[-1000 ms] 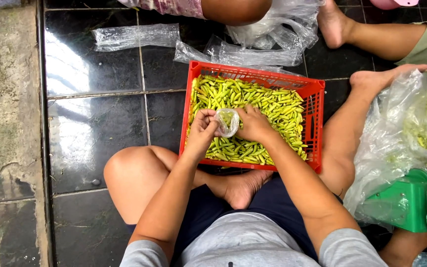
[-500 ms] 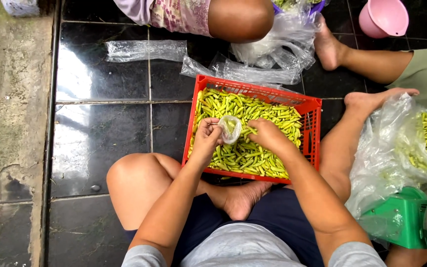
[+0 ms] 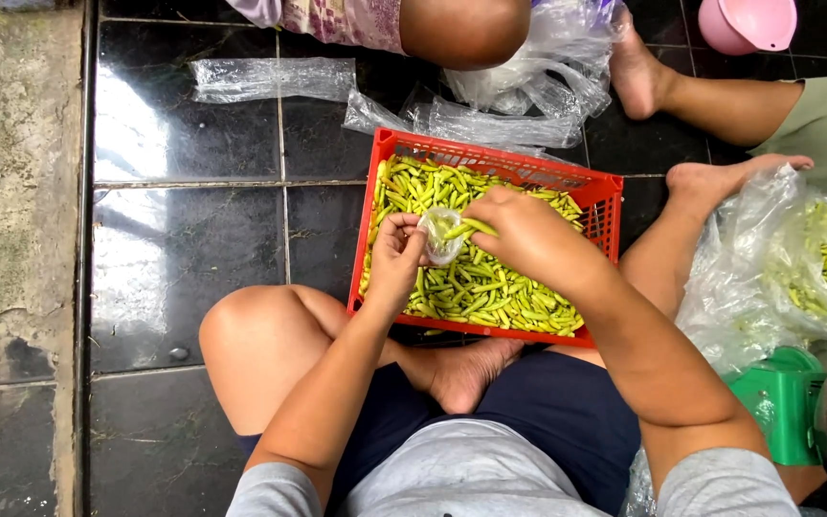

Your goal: Packing small green chilies from a crate into small plastic bags using a plastic cup for portioning

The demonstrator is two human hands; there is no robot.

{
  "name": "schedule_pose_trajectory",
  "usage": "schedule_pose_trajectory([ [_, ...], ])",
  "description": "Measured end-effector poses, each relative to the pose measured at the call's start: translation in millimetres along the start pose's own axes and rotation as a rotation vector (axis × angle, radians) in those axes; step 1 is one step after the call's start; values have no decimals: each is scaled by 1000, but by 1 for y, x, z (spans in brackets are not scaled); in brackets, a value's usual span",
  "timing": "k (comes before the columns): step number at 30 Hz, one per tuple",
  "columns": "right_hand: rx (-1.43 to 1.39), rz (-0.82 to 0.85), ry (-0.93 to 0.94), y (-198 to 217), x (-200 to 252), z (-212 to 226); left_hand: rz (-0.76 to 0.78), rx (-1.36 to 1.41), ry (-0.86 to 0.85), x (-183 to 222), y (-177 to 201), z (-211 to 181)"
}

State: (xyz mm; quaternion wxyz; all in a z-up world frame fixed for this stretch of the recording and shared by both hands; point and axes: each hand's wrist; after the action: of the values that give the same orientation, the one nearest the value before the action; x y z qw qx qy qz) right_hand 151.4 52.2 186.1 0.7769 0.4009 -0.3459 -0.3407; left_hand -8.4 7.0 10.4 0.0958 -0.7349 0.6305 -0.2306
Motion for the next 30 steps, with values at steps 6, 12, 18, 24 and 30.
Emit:
schedule_pose_trajectory([
  [6, 237, 21, 93, -15, -9, 13, -13, -124, -142, 7, -4, -5],
  [12, 303, 127, 116, -13, -11, 33, -20, -57, -152, 8, 0, -5],
  [18, 182, 176, 133, -6, -17, 41, -19, -4, -156, 4, 2, 4],
  [24, 58, 144, 163, -9, -22, 41, -41, 64, -124, 1, 4, 12],
  [30, -23, 113, 137, -5, -9, 42, -58, 93, -89, 3, 2, 4],
])
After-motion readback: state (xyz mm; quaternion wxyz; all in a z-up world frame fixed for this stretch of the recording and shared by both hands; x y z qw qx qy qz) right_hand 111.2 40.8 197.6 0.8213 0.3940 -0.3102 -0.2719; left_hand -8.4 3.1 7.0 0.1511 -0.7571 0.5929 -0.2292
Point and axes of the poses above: each hand's wrist, its own x-axis away from the middle knuckle, its own y-axis out of the back of the hand, z = x × y, and after that the axes turned 6 degrees about -x, right-handed
